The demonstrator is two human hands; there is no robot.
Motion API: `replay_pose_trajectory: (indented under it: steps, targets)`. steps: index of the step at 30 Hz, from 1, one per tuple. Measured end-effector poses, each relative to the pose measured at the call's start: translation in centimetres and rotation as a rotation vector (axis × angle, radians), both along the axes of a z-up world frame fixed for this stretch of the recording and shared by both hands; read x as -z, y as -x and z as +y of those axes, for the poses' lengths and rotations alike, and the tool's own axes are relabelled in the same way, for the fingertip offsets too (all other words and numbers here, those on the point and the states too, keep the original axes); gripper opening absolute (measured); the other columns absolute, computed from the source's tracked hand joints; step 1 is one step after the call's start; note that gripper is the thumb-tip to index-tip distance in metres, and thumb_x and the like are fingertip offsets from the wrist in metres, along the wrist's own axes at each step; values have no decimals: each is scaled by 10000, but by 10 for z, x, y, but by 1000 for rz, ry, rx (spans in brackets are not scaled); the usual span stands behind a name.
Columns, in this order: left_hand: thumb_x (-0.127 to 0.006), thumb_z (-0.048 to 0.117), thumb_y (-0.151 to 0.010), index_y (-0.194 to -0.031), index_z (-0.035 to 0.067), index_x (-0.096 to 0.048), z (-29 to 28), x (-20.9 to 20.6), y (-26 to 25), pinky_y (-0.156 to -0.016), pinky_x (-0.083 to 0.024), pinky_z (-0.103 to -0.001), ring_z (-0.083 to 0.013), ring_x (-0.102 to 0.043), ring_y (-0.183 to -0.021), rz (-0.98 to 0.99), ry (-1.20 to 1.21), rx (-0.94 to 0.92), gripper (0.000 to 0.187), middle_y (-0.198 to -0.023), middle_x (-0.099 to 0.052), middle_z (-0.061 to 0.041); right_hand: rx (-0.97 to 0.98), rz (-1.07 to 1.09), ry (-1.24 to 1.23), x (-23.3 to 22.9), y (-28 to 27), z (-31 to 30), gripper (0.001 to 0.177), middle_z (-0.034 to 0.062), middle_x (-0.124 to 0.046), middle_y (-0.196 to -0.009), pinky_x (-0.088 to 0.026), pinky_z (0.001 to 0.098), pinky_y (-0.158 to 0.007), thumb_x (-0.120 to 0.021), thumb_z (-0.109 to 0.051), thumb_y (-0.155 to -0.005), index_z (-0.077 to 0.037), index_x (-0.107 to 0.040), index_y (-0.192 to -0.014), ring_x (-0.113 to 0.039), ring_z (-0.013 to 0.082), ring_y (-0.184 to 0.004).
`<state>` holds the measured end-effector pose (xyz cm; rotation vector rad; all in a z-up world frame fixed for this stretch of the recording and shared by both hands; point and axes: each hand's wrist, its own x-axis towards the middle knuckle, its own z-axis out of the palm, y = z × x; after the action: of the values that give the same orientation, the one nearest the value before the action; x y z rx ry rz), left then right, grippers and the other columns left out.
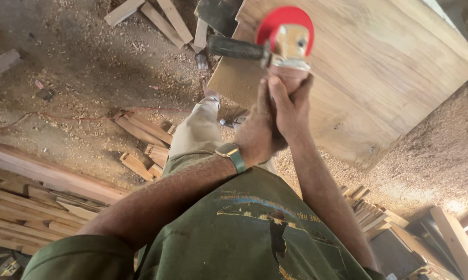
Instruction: The person uses a power sander to smooth the surface of a wooden board, moving the tool across the wood while holding the board in place by hand.
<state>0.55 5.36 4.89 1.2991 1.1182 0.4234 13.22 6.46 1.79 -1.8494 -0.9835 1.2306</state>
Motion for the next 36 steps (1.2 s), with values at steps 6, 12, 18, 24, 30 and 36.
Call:
replay_pose_trajectory:
  steps: [6,12,18,24,30,36]
  targets:
    - [-856,261,-783,-1473,-111,289,-2,13,10,-1041,-518,-506,-515,-574,-1257,57,44,-79,1388,-1459,-404,-425,-145,-99,116,10,18,20,809,250,-662,-1272,-618,396,-932,-663,-510,-965,33,-296,-1439,-732,322,-1132]
    - [-862,230,-778,-1467,-118,245,-19,7,0,-1037,-532,-529,-532,-583,-1243,-3,-32,-49,1350,-1425,-452,-416,-36,23,144,5,4,-9,935,289,-591,-1296,-624,459,-896,-660,-535,-931,37,-150,-1467,-729,352,-1115]
    - [-831,229,-839,-1488,-105,312,-14,3,-8,-1055,-535,-518,-491,-583,-1270,13,43,7,1356,-1454,-447,-402,-44,58,63,4,-5,-5,923,297,-542,-1353,-618,473,-937,-668,-517,-970,50,-144,-1477,-701,376,-1188]
    - [-861,231,-766,-1463,-94,296,-18,12,0,-1032,-523,-516,-514,-541,-1279,84,-113,-146,1389,-1465,-392,-419,-202,6,163,5,17,15,802,284,-648,-1270,-674,421,-908,-643,-496,-937,18,-262,-1420,-744,354,-1113]
    - [-873,245,-783,-1468,-135,250,-42,9,-4,-1065,-497,-510,-519,-524,-1308,54,22,-121,1369,-1469,-385,-420,-196,-36,74,-5,8,-17,760,296,-652,-1319,-637,461,-966,-673,-472,-1014,26,-284,-1435,-717,345,-1192]
    - [-873,234,-783,-1483,-63,193,-31,5,-13,-1052,-540,-504,-499,-530,-1295,83,-146,-61,1309,-1466,-366,-435,-124,-103,63,2,-8,-21,786,314,-644,-1343,-637,483,-997,-684,-483,-1034,33,-271,-1460,-719,365,-1221]
